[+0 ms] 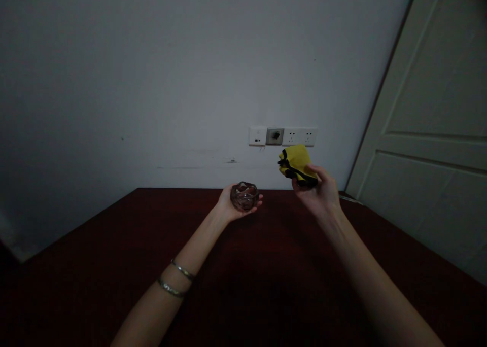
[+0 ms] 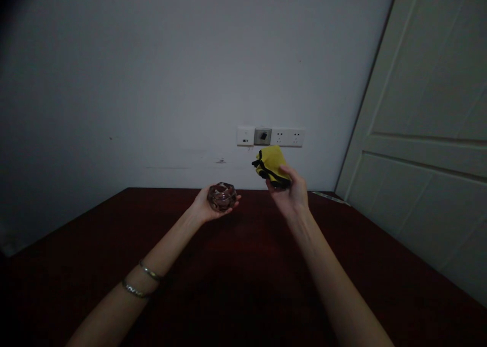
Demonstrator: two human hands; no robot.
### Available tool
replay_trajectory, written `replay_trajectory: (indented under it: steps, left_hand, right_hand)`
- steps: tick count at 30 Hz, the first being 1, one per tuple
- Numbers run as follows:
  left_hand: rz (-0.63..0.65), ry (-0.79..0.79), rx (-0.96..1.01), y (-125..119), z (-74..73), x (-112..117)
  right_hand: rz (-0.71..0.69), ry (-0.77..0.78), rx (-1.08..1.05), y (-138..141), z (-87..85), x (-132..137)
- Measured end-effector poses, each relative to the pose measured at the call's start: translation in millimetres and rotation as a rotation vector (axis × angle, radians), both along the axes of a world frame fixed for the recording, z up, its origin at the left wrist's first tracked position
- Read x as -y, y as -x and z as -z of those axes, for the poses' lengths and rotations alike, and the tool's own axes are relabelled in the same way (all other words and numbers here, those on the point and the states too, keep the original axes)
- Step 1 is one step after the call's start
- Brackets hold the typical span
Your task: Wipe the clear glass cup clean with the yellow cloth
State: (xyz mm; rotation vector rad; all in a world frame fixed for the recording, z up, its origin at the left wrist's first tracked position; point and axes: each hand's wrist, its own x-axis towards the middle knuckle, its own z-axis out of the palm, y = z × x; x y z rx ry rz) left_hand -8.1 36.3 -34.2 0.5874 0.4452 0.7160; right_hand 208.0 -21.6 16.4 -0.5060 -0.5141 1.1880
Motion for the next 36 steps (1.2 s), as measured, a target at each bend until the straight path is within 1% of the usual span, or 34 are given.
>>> replay_trajectory:
  steps: [3,7,10,14,16,18,20,22,25,28,34,36]
  left_hand:
    - [0.028,0.011,0.021,-2.8,-5.0,4.5]
    - [0.066,0.02,0.045,-6.4,-9.4,11.6]
    - [0.098,0.038,0.073,-5.1,-10.2,17.3]
    - [0.119,0.016,0.09,-2.3,-13.3,28.5]
    - [0.113,-0.013,0.096,-2.9,-16.2,34.4]
    - [0.119,-0.025,0.074,-4.6,-18.7,38.9]
    - [0.143,-0.027,0.044,-6.4,-19.5,41.4]
    - [0.173,-0.037,0.03,-7.3,-18.7,42.6]
    - [0.2,-0.049,-0.007,-7.1,-16.6,44.6]
    - [0.161,-0.046,-0.064,-7.2,-16.0,48.5]
    - [0.063,-0.028,-0.059,-10.6,-11.8,50.1]
    - [0.05,-0.015,-0.038,-11.2,-8.3,47.9]
  right_hand:
    - [0.056,0.035,0.102,-1.5,5.4,-7.1]
    - [0.047,-0.053,0.394,-2.2,9.8,-15.4]
    - [0.046,-0.077,0.582,-1.6,9.5,-16.7]
    - [0.094,-0.153,0.816,-1.5,8.6,-13.4]
    - [0.167,-0.217,1.011,-2.6,8.4,-10.9]
    - [0.299,-0.322,1.238,-4.5,7.4,-8.1]
    - [0.418,-0.445,1.421,-7.0,5.4,-5.2]
    - [0.449,-0.53,1.519,-8.9,2.8,-2.1]
    - [0.41,-0.606,1.515,-7.5,-0.4,2.8]
    - [0.341,-0.654,1.448,1.0,-0.6,8.4]
    - [0.089,-0.728,1.486,25.2,4.0,18.9]
    - [0.04,-0.726,1.474,30.7,6.2,19.4]
